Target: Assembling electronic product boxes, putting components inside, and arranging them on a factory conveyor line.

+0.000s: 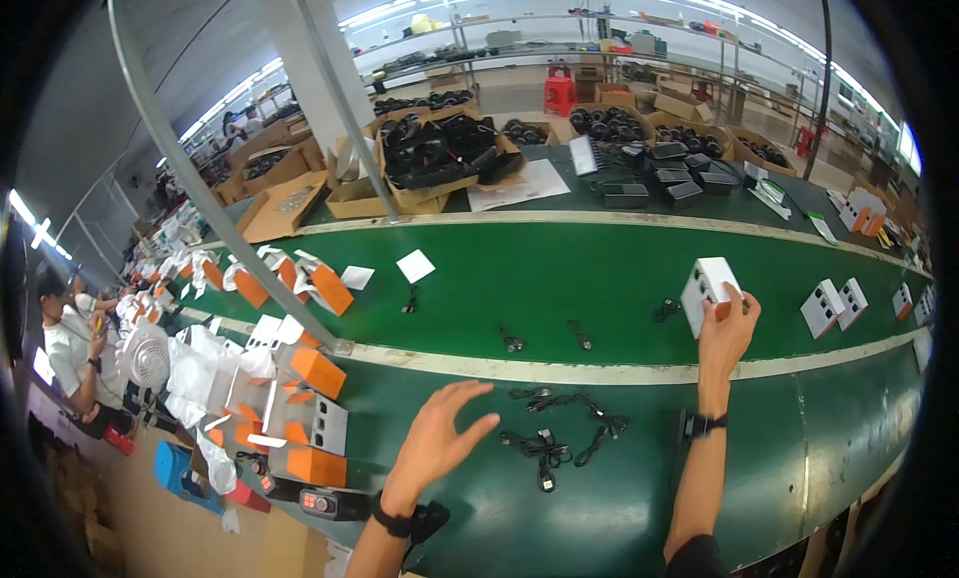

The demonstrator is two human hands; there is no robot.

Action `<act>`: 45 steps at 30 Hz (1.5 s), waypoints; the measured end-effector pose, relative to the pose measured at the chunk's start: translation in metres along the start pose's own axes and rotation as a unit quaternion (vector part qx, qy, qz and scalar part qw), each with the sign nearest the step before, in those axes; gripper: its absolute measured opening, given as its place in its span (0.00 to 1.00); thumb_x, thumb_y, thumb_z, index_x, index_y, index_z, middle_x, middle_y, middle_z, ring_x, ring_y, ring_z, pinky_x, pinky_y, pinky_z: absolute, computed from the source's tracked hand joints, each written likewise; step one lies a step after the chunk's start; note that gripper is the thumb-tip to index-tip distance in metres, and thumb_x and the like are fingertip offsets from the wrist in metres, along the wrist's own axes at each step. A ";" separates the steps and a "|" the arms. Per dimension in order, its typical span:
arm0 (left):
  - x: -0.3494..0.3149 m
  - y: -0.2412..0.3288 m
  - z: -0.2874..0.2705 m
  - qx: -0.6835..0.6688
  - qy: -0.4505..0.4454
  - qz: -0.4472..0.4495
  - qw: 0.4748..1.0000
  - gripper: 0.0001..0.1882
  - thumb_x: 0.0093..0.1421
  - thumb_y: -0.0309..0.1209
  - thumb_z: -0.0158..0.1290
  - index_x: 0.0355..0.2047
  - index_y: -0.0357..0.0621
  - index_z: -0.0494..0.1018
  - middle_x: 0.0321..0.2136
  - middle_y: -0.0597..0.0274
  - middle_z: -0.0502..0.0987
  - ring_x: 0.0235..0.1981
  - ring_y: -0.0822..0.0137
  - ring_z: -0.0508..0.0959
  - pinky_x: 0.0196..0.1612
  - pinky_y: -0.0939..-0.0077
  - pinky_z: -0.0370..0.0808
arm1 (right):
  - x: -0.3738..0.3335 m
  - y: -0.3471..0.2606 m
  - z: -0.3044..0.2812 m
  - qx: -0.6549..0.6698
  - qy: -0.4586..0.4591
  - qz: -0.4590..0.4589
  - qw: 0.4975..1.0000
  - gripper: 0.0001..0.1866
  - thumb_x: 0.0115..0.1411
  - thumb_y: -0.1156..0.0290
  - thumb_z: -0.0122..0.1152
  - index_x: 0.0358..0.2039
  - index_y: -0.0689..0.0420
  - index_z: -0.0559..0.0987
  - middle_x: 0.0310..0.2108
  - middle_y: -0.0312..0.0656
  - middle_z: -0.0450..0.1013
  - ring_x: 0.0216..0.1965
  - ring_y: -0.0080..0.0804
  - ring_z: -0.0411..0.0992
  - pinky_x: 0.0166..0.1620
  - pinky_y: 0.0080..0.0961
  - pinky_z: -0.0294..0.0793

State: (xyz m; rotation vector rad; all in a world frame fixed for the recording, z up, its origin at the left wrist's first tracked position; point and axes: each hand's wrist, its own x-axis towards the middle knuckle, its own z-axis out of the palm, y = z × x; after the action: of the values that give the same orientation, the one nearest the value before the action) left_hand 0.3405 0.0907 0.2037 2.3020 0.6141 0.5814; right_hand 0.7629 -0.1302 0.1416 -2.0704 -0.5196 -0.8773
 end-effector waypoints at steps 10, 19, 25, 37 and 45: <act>0.175 -0.148 0.037 0.068 0.047 -0.146 0.986 0.25 0.65 0.43 0.67 0.58 0.45 0.81 0.56 0.41 0.81 0.61 0.43 0.79 0.63 0.52 0.77 | -0.015 0.015 0.046 -0.153 0.026 -0.017 0.988 0.32 0.61 0.77 0.68 0.67 0.52 0.77 0.68 0.63 0.66 0.68 0.66 0.64 0.69 0.56 0.67; 0.226 -0.234 0.017 0.282 0.121 -0.232 0.923 0.25 0.63 0.34 0.67 0.60 0.48 0.76 0.55 0.47 0.79 0.57 0.40 0.79 0.59 0.47 0.79 | -0.040 0.038 0.081 -0.094 -0.237 0.000 0.967 0.22 0.60 0.77 0.71 0.56 0.53 0.82 0.60 0.49 0.73 0.58 0.57 0.71 0.60 0.50 0.76; 0.209 -0.164 0.050 0.045 -0.012 -0.009 0.999 0.22 0.63 0.21 0.54 0.58 0.39 0.74 0.49 0.44 0.83 0.52 0.41 0.82 0.56 0.47 0.79 | -0.035 0.006 0.085 -0.083 -0.237 0.030 0.968 0.16 0.55 0.74 0.76 0.44 0.58 0.82 0.58 0.57 0.74 0.62 0.61 0.70 0.61 0.50 0.76; 0.180 -0.131 0.124 0.146 -0.087 0.253 0.952 0.15 0.56 0.25 0.69 0.43 0.45 0.79 0.45 0.56 0.74 0.51 0.50 0.76 0.50 0.55 0.79 | -0.050 0.008 0.124 0.182 -0.317 0.011 0.931 0.08 0.70 0.77 0.60 0.36 0.63 0.69 0.23 0.46 0.64 0.23 0.44 0.61 0.32 0.35 0.67; 0.131 -0.037 0.069 0.021 -0.231 0.226 0.946 0.25 0.50 0.38 0.75 0.47 0.47 0.79 0.44 0.53 0.78 0.52 0.48 0.80 0.52 0.50 0.78 | -0.101 -0.001 0.145 -0.055 -0.276 -0.122 0.952 0.23 0.68 0.65 0.70 0.54 0.68 0.74 0.38 0.57 0.78 0.42 0.61 0.78 0.49 0.55 0.77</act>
State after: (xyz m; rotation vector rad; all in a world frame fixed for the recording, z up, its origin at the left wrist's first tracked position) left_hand 0.4724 0.1554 0.1618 2.5095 -0.1322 0.2067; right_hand 0.7526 -0.0184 0.0056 -2.3907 -1.0619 -0.4521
